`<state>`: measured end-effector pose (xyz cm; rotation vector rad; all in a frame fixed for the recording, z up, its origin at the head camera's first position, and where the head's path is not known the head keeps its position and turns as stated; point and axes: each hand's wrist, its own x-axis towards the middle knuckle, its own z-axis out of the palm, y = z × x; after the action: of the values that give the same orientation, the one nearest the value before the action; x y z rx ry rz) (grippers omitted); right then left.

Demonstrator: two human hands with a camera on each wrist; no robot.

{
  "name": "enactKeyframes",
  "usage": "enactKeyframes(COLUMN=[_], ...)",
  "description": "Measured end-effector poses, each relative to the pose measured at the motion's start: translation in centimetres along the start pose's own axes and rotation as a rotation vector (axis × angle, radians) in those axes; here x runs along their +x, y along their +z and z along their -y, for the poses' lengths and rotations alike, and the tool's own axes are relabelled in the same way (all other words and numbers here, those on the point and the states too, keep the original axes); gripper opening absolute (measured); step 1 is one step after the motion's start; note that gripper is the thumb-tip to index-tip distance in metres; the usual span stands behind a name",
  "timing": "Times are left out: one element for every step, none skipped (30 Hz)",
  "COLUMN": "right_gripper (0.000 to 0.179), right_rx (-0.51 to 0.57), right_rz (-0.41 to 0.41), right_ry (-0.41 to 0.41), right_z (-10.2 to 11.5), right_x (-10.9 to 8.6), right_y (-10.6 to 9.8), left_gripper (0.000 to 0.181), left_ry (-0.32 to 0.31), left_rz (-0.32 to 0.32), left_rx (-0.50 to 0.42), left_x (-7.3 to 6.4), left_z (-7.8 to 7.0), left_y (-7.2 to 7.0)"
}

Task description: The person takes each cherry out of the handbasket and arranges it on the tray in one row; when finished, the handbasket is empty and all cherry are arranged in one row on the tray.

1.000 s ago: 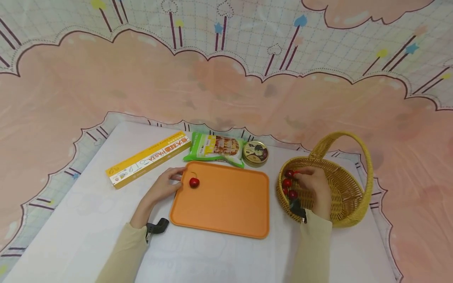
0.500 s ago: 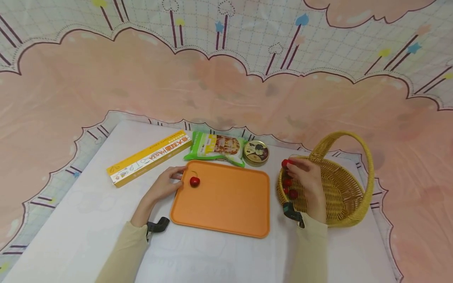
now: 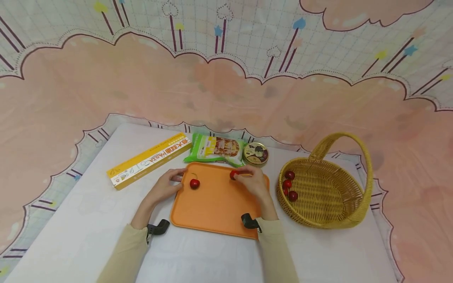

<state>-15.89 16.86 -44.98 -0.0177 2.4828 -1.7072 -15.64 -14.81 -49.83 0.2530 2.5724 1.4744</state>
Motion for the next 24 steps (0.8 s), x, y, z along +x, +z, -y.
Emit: enactKeyframes(right_gripper=[0.026, 0.024, 0.024, 0.024, 0.023, 0.023, 0.022, 0.022, 0.021, 0.021, 0.02, 0.02, 0.019, 0.019, 0.019, 0.019, 0.018, 0.018, 0.018, 0.018, 0.018, 0.019, 0.019, 0.019], right_rx=[-0.016, -0.021, -0.015, -0.009, 0.008, 0.021, 0.028, 0.035, 0.048, 0.051, 0.05, 0.048, 0.049, 0.046, 0.038, 0.029, 0.024, 0.018, 0.015, 0.014, 0.018, 0.024, 0.027, 0.025], right_rz=[0.008, 0.016, 0.024, 0.033, 0.044, 0.053, 0.055, 0.058, 0.063, 0.067, 0.069, 0.073, 0.076, 0.081, 0.084, 0.088, 0.091, 0.097, 0.101, 0.105, 0.11, 0.116, 0.12, 0.126], right_ry=[0.001, 0.011, 0.018, 0.019, 0.024, 0.021, 0.016, 0.013, 0.009, 0.004, 0.005, 0.004, 0.002, 0.0, -0.006, -0.008, -0.009, -0.018, -0.018, -0.015, -0.016, -0.012, -0.014, -0.025], right_z=[0.0, -0.1, -0.1, -0.1, 0.0, 0.0, 0.0, -0.1, -0.1, -0.1, -0.1, -0.1, 0.0, 0.1, 0.1, 0.2, 0.2, 0.2, 0.2, 0.1, 0.1, 0.0, 0.0, -0.1], right_x=[0.1, 0.3, 0.4, 0.5, 0.5, 0.6, 0.6, 0.6, 0.6, 0.6, 0.5, 0.5, 0.4, 0.3, 0.3, 0.2, 0.2, 0.2, 0.2, 0.1, 0.1, 0.1, 0.1, 0.1], right_y=[0.9, 1.7, 2.5, 3.2, 3.9, 4.5, 5.1, 5.6, 6.0, 6.4, 6.8, 7.1, 7.4, 7.6, 7.9, 8.0, 8.2, 8.4, 8.5, 8.6, 8.7, 8.7, 8.7, 8.8], left_gripper=[0.055, 0.055, 0.055, 0.055, 0.055, 0.055, 0.055, 0.055, 0.055, 0.055, 0.054, 0.054, 0.054, 0.054, 0.054, 0.054, 0.054, 0.054, 0.054, 0.054, 0.054, 0.054, 0.054, 0.054], left_ry=[0.0, -0.001, -0.003, -0.006, -0.011, -0.006, -0.001, 0.004, 0.007, 0.011, 0.015, 0.019, 0.019, 0.02, 0.021, 0.021, 0.02, 0.019, 0.017, 0.014, 0.013, 0.011, 0.011, 0.011], left_rz=[-0.002, -0.005, -0.009, -0.013, -0.015, -0.016, -0.015, -0.012, -0.01, -0.009, -0.007, -0.006, -0.005, -0.005, -0.005, -0.006, -0.006, -0.005, -0.004, -0.004, -0.003, -0.003, -0.002, -0.003], left_rx=[0.0, 0.001, -0.002, -0.004, -0.008, -0.004, -0.001, -0.001, -0.003, -0.003, -0.002, 0.0, -0.003, -0.004, -0.005, -0.005, -0.005, -0.005, -0.005, -0.006, -0.006, -0.006, -0.006, -0.007], left_x=[0.0, -0.1, -0.1, -0.1, -0.2, -0.2, -0.2, -0.2, -0.2, -0.2, -0.2, -0.1, -0.1, -0.1, -0.1, -0.1, -0.1, -0.1, -0.1, -0.1, -0.1, -0.1, -0.1, -0.1], left_z=[0.0, 0.1, 0.1, 0.1, 0.1, 0.1, 0.1, 0.1, 0.1, 0.2, 0.2, 0.2, 0.2, 0.2, 0.2, 0.2, 0.2, 0.1, 0.1, 0.1, 0.1, 0.0, 0.0, 0.0], left_y=[0.0, 0.0, 0.0, 0.0, 0.0, 0.0, 0.0, 0.0, 0.0, 0.0, 0.0, 0.1, 0.1, 0.1, 0.1, 0.2, 0.2, 0.2, 0.2, 0.2, 0.2, 0.2, 0.2, 0.2])
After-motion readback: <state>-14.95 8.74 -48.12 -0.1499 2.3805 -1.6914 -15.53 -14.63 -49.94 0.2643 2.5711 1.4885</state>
